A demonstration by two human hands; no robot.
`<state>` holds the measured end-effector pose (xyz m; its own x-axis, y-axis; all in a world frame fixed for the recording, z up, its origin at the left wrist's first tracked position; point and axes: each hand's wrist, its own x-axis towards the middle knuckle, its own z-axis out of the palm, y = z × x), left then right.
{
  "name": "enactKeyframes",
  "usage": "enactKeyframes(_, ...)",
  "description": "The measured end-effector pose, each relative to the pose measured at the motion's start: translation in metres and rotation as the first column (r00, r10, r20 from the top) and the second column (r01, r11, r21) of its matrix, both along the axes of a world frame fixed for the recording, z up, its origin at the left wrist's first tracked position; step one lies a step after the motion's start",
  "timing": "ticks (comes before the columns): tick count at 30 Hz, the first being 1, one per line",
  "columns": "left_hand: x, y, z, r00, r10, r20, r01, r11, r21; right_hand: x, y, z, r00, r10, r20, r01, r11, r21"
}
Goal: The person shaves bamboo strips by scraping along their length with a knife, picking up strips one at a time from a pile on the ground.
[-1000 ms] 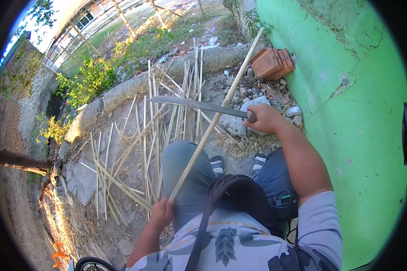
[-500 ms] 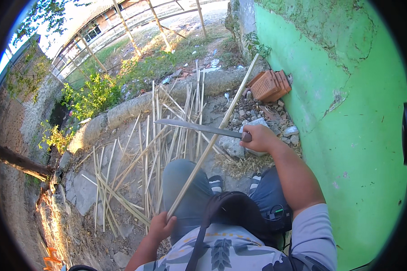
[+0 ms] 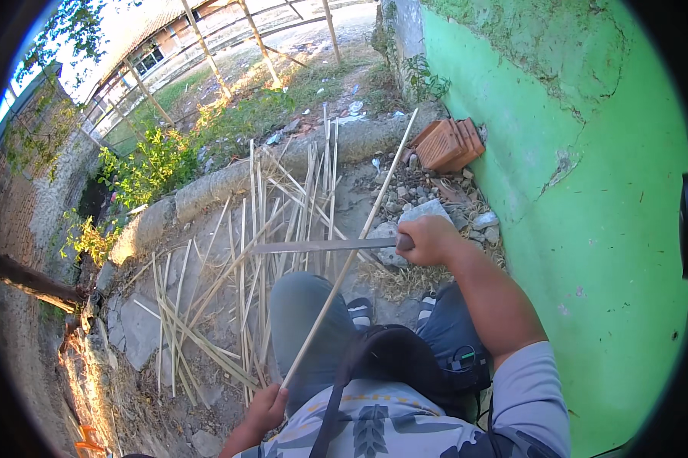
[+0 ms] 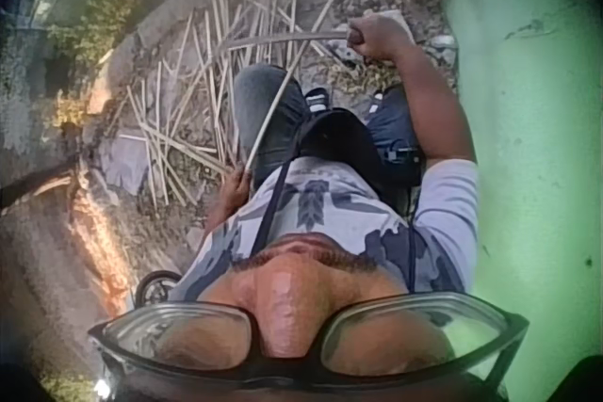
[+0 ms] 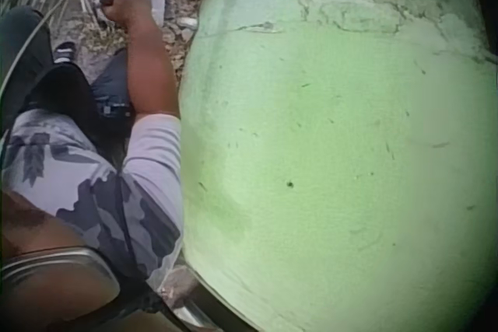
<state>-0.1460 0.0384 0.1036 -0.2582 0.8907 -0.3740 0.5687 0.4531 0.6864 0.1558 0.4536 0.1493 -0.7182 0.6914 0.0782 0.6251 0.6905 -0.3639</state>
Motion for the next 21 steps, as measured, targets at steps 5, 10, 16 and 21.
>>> enactKeyframes(5, -0.001, 0.017, -0.014, 0.999, -0.036, -0.026, 0.035, 0.997, -0.064, -0.004, 0.012, -0.018, 0.999, -0.006, 0.042, 0.005, 1.000, 0.019)
enactKeyframes(10, -0.009, 0.036, -0.043, 0.993, -0.009, -0.117, 0.008, 1.000, -0.006, -0.015, 0.032, -0.045, 0.997, -0.003, -0.077, 0.006, 0.999, 0.039)
enactKeyframes(16, -0.040, 0.095, -0.121, 0.961, -0.014, -0.275, 0.041, 0.995, 0.093, -0.052, 0.086, -0.124, 0.999, -0.026, -0.047, 0.029, 0.997, 0.067)
enactKeyframes(21, -0.087, 0.144, -0.236, 0.960, -0.011, -0.279, 0.025, 0.999, 0.048, -0.095, 0.145, -0.226, 0.997, -0.071, -0.022, 0.073, 0.994, 0.075)
